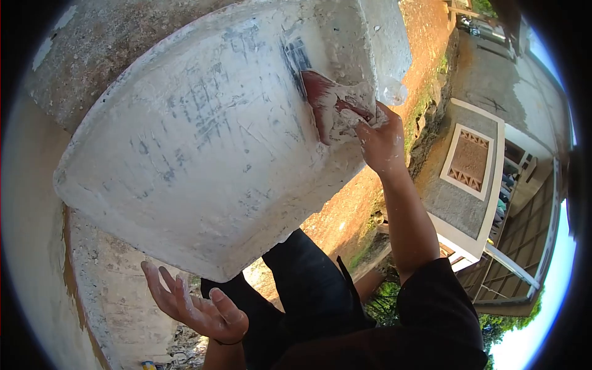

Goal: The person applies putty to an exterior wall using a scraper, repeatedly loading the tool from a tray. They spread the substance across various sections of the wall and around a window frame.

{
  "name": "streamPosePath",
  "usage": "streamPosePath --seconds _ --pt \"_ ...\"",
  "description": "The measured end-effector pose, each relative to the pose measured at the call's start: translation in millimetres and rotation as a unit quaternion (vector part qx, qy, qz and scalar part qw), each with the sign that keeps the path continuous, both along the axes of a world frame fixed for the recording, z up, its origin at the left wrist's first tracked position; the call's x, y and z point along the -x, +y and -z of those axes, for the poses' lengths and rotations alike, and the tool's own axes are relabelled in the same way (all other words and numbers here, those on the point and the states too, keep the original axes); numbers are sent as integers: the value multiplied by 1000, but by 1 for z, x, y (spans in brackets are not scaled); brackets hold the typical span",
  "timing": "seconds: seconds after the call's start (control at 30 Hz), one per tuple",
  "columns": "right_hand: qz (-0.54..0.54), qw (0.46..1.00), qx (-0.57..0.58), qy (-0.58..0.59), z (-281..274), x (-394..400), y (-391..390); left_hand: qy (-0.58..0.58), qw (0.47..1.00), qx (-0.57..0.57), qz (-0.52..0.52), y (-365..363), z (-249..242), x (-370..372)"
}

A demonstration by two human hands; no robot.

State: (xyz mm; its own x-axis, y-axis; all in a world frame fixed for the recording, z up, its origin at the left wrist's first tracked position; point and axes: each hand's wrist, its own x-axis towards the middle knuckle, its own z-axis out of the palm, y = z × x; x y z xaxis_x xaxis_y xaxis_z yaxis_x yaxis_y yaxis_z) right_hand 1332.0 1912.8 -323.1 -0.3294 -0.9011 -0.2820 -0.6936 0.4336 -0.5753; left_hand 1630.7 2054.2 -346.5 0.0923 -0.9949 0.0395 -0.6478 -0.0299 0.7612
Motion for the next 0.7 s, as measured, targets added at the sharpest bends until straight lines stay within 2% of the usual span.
streamPosePath --seconds 0.07,0.1,0.17,0.2,0.23,0.27,0.3,0.33,0.37,0.5,0.57,0.7 --pt "15 998 -55 -36 -8 -5 -3 30 999 -40 -17 2 1 4" --pt "23 998 -56 -34 -6 0 0 31 999 -42 -9 3 4 5" --pt "-2 998 -26 -59 0 10 0 118 990 -49 -67 5 9 7" --pt "0 998 -27 -61 0 16 2 116 990 -50 -66 6 11 5" --pt "-183 981 -9 67 0 23 3 120 988 -57 -75 7 12 2" --pt "-356 915 11 191 -1 27 4 123 987 -62 -84 7 12 0" --pt "-355 915 11 190 -3 20 3 134 986 -64 -79 6 11 -1" --pt "-193 979 -8 63 -7 4 1 133 986 -63 -78 6 11 0" --pt "-21 997 -26 -66 -10 -7 1 139 986 -53 -76 6 12 0" --pt "24 994 -24 -100 -14 -15 7 190 977 -38 -91 7 12 2" --pt "-73 996 -46 19 -13 -13 13 201 973 -43 -101 4 9 4" --pt "-46 998 -17 -45 -19 -27 19 231 966 -30 -110 3 8 6"
